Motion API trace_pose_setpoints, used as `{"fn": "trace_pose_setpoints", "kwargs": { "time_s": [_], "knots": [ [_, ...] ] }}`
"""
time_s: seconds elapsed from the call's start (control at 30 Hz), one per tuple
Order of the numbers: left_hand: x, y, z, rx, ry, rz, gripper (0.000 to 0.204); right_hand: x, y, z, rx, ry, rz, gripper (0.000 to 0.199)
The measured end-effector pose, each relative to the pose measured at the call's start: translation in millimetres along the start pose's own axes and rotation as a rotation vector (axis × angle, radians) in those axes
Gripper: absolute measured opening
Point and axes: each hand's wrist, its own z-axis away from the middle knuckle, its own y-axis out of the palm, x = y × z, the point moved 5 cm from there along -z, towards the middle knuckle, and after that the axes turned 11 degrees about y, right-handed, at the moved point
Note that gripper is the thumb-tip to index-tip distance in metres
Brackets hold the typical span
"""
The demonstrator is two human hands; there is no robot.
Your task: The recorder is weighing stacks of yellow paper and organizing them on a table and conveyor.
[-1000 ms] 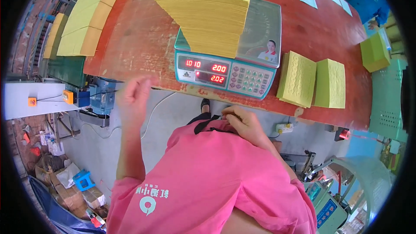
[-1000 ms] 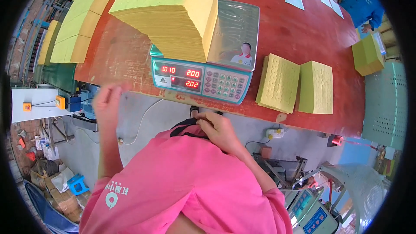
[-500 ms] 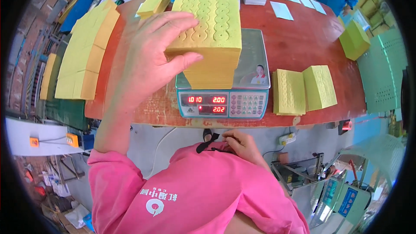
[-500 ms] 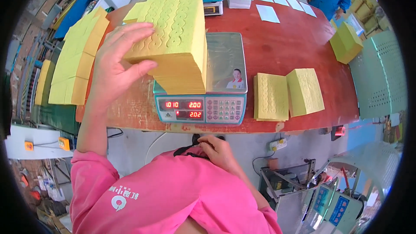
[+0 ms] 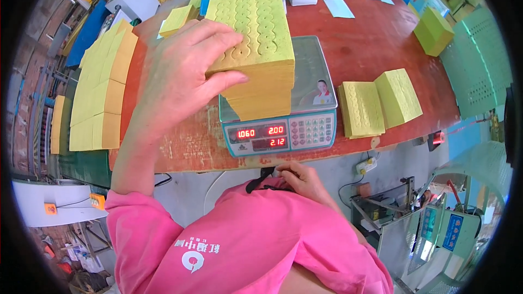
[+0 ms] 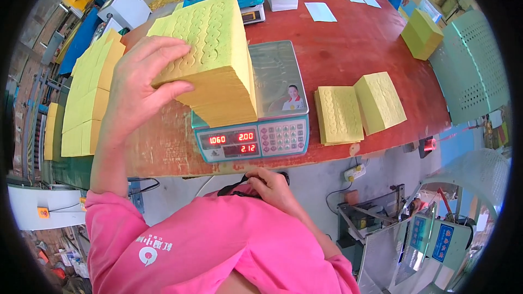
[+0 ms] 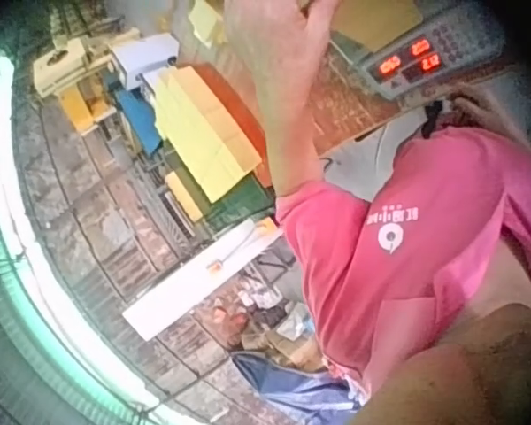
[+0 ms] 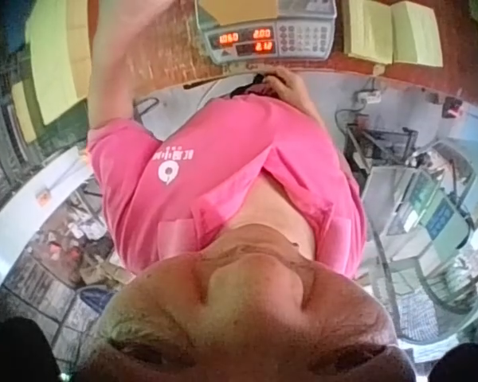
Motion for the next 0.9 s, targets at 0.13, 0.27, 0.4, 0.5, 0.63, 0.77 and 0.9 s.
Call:
{"fn": "trace_pose_setpoints", "kwargs": {
  "time_s": [0.13,0.27,0.4,0.5,0.63,0.77,0.9],
  "knots": [
    [2.1,1.6,-5.0,0.024,0.047,0.012,0.045,5.0,-0.1,-1.3,0.018,-0.021,0.042,0.023],
    [2.2,1.5,-7.7,0.038,0.063,0.018,0.044,1.4,-0.6,-4.4,0.003,-0.079,0.032,0.024],
    [1.2,0.5,-9.5,0.045,0.071,0.018,0.042,-1.8,-2.0,-4.4,-0.008,-0.065,0.062,0.024],
    [-0.5,3.0,-13.0,0.026,0.091,0.020,0.038,-0.2,-4.0,-1.2,-0.014,-0.043,0.051,0.024],
    [-3.0,3.4,-10.5,0.000,0.105,-0.083,0.032,6.4,-5.2,-0.3,-0.013,-0.088,0.037,0.024],
    [-5.2,7.5,-8.1,-0.003,0.186,-0.138,0.034,1.8,-4.3,-2.0,-0.010,-0.098,-0.015,0.023],
    [-4.9,3.8,-3.9,-0.041,0.181,-0.142,0.031,5.0,-5.8,4.2,0.007,-0.065,-0.069,0.024]
  ]
}}
